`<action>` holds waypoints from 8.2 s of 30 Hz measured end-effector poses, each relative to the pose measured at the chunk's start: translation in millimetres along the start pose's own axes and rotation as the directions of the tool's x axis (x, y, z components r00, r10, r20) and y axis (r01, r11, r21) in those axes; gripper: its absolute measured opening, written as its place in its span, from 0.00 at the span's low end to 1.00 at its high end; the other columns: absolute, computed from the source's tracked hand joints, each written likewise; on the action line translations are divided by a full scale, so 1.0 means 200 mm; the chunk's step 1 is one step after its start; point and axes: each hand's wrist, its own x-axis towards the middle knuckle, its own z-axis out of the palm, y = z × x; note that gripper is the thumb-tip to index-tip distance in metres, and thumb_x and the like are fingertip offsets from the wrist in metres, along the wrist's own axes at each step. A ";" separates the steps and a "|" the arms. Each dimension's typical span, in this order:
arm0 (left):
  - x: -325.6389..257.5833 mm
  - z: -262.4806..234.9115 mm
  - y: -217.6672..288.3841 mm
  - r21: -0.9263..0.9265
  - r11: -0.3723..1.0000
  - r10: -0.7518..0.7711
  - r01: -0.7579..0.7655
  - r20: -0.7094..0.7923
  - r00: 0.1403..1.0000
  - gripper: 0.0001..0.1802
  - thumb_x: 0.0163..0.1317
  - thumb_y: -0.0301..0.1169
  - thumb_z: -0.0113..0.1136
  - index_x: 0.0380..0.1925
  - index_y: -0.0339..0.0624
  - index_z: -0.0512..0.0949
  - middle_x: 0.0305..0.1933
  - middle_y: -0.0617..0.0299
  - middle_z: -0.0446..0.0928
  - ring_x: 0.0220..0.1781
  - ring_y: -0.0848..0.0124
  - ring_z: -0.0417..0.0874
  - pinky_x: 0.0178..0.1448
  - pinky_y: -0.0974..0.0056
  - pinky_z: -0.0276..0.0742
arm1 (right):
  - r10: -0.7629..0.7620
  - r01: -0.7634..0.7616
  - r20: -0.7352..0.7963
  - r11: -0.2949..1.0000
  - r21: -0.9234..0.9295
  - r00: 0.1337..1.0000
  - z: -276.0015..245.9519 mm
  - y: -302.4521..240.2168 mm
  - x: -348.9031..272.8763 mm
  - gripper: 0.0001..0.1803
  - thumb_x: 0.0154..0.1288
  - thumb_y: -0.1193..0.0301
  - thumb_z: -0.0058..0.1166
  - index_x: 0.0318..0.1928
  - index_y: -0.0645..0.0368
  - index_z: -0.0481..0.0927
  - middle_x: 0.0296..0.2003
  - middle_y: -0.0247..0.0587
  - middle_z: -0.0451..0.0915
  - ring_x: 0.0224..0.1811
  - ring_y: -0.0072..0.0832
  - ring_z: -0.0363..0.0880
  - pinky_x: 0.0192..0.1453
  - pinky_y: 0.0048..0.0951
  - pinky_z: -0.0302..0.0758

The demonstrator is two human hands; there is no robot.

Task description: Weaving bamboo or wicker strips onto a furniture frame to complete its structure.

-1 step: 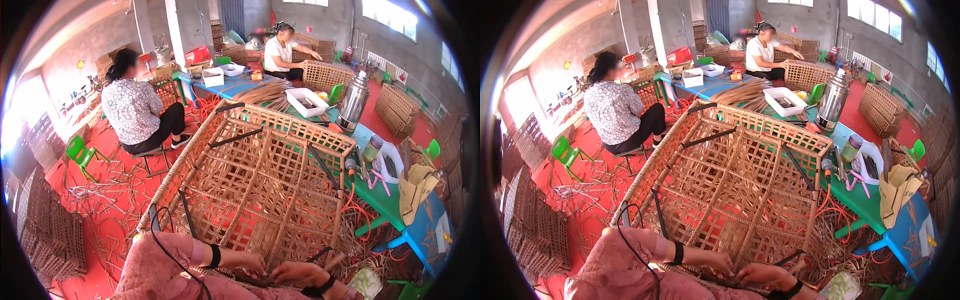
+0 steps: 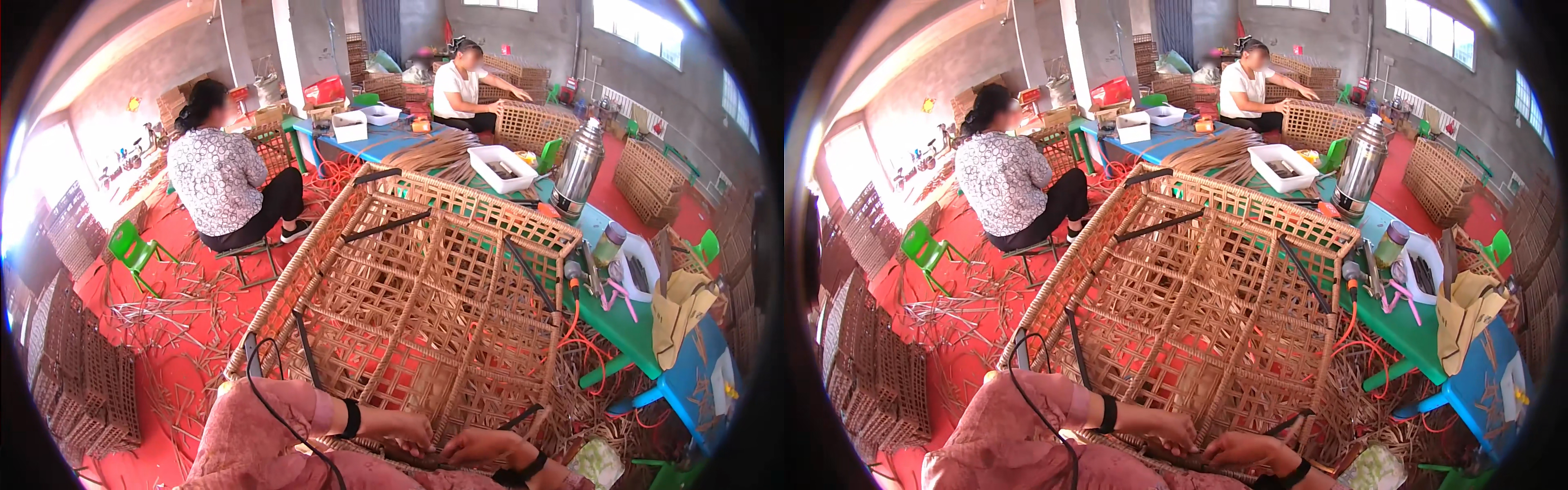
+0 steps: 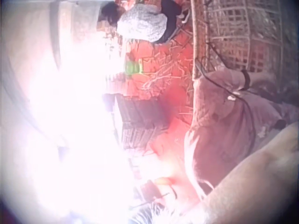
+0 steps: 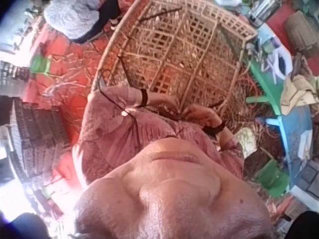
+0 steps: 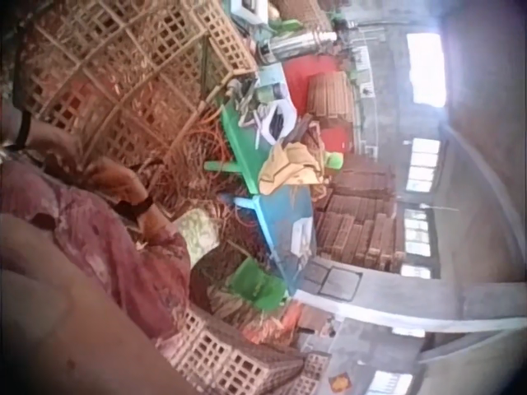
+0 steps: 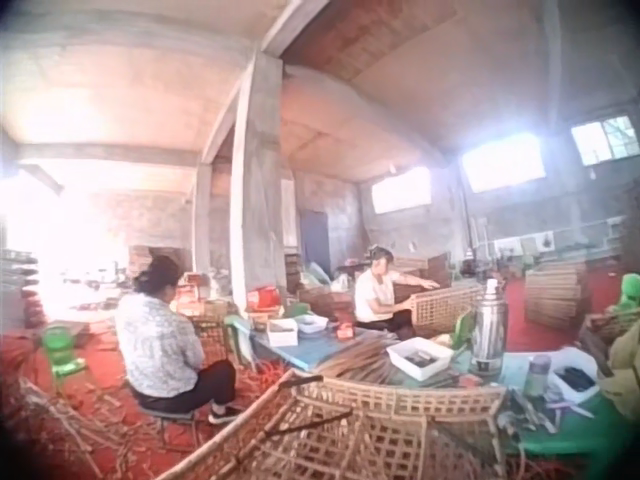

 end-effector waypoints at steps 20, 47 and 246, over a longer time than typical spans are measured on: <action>0.06 0.03 -0.06 -0.065 0.997 0.046 -0.044 0.027 0.999 0.11 0.53 0.37 0.67 0.26 0.44 0.76 0.21 0.69 0.74 0.22 0.78 0.79 0.21 0.72 0.67 | 0.157 -0.153 -0.003 0.956 -0.249 0.988 -0.04 0.05 -0.04 0.18 0.62 0.68 0.52 0.53 0.56 0.78 0.30 0.27 0.78 0.26 0.14 0.73 0.30 0.20 0.72; 0.18 -0.01 -0.08 -0.017 1.000 -0.017 0.018 0.067 0.998 0.08 0.55 0.32 0.65 0.32 0.40 0.81 0.29 0.62 0.82 0.26 0.76 0.81 0.24 0.69 0.73 | -0.233 -0.425 -0.415 0.007 -0.905 0.879 0.13 0.08 -0.49 0.11 0.55 0.71 0.48 0.40 0.54 0.76 0.30 0.40 0.76 0.36 0.40 0.77 0.35 0.37 0.75; -0.46 -0.21 0.32 0.770 0.623 0.341 -0.142 -0.104 0.934 0.19 0.51 0.44 0.65 0.22 0.39 0.71 0.18 0.59 0.70 0.21 0.64 0.71 0.26 0.60 0.64 | 0.292 -0.197 -0.265 0.922 0.334 0.919 0.04 -0.19 0.00 0.11 0.51 0.71 0.58 0.34 0.64 0.78 0.20 0.33 0.76 0.19 0.17 0.74 0.20 0.19 0.64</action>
